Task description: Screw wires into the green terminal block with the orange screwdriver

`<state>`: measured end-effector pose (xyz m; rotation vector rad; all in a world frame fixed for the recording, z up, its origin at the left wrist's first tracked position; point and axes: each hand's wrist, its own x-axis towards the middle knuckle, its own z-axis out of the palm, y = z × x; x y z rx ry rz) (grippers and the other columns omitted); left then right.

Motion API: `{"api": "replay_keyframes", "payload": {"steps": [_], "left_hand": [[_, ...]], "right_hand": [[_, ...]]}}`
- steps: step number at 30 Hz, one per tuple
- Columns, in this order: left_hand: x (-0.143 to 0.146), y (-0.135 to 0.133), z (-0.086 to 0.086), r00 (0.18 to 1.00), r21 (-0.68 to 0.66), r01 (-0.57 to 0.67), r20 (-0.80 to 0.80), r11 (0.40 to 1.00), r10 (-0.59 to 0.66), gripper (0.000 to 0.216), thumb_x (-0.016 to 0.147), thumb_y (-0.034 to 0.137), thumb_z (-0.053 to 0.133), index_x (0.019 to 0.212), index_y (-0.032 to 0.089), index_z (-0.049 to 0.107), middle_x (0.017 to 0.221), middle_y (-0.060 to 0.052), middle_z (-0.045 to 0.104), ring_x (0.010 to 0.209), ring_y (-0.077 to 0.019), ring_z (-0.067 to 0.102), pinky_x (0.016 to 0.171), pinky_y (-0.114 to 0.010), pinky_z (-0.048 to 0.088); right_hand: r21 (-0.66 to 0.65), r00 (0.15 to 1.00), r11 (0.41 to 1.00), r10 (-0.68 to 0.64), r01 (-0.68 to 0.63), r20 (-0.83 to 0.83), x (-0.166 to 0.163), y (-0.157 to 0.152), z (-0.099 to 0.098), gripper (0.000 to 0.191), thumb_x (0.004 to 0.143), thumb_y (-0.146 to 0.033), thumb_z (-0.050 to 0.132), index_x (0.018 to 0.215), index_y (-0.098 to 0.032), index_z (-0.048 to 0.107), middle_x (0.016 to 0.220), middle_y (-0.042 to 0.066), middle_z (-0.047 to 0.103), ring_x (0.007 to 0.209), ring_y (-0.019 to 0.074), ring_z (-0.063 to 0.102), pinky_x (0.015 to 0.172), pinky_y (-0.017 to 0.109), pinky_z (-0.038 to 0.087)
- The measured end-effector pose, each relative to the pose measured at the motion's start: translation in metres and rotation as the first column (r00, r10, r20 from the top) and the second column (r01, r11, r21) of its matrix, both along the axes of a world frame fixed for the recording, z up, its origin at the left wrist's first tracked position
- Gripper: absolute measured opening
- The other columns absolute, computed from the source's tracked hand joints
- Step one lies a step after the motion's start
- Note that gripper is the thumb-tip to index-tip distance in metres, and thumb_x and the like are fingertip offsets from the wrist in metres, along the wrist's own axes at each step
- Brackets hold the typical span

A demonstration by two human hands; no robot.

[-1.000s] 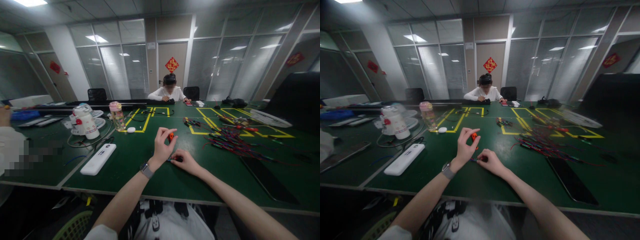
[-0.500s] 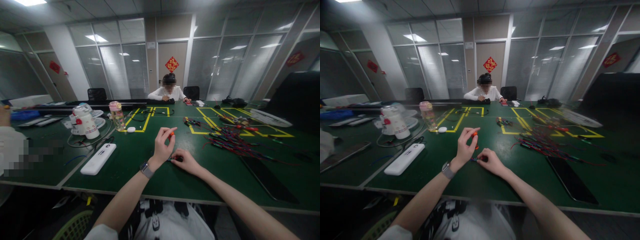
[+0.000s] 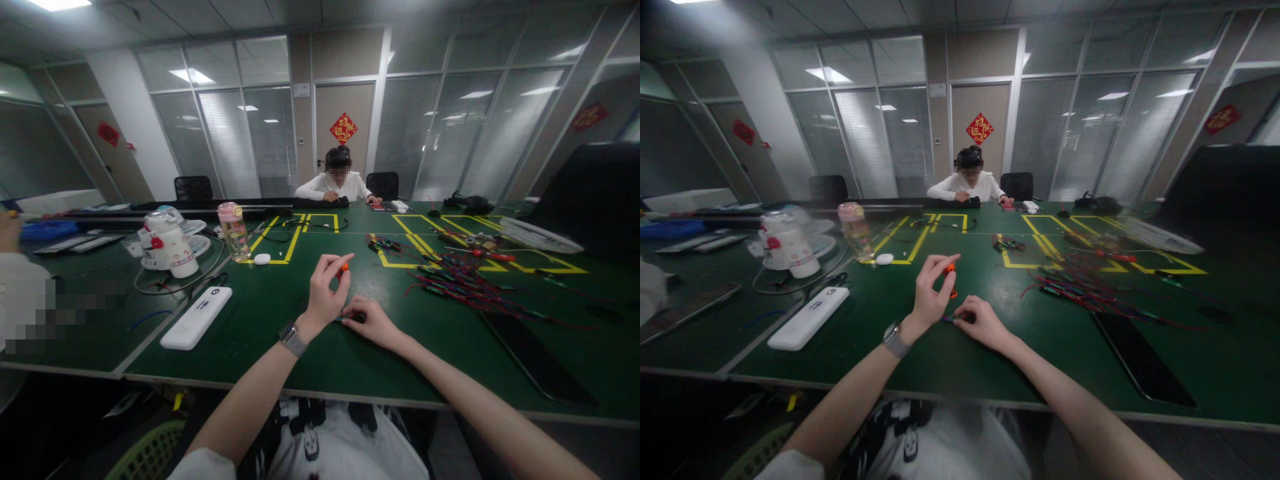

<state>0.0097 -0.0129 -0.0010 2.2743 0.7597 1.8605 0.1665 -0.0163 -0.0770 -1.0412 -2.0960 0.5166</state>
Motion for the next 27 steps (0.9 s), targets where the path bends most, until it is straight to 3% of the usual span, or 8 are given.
{"api": "replay_keyframes", "payload": {"steps": [16,27], "left_hand": [[-0.0018,0.0012,-0.0007,0.998,-0.032,0.064,0.007,0.997,-0.064,0.033,0.097,0.017,0.039,0.123,0.018,0.060,0.103,-0.007,0.059,0.095,-0.0160,0.057,0.083,-0.029,0.046],[0.0009,-0.0002,0.0011,1.000,0.034,0.003,0.013,0.999,-0.003,0.026,0.093,0.016,0.047,0.112,0.018,0.064,0.092,-0.004,0.058,0.084,-0.0142,0.057,0.075,-0.026,0.048]], "right_hand": [[-0.012,1.000,1.000,0.006,-0.006,0.015,-0.0005,-0.0012,0.0027,0.008,0.077,-0.015,0.068,0.083,-0.017,0.073,0.079,0.004,0.061,0.075,0.0180,0.058,0.068,0.030,0.047],[-0.039,1.000,0.999,0.003,-0.003,0.008,0.0009,-0.0007,0.0027,0.008,0.076,-0.015,0.068,0.083,-0.017,0.071,0.081,0.004,0.062,0.073,0.0172,0.058,0.067,0.029,0.048]]}}
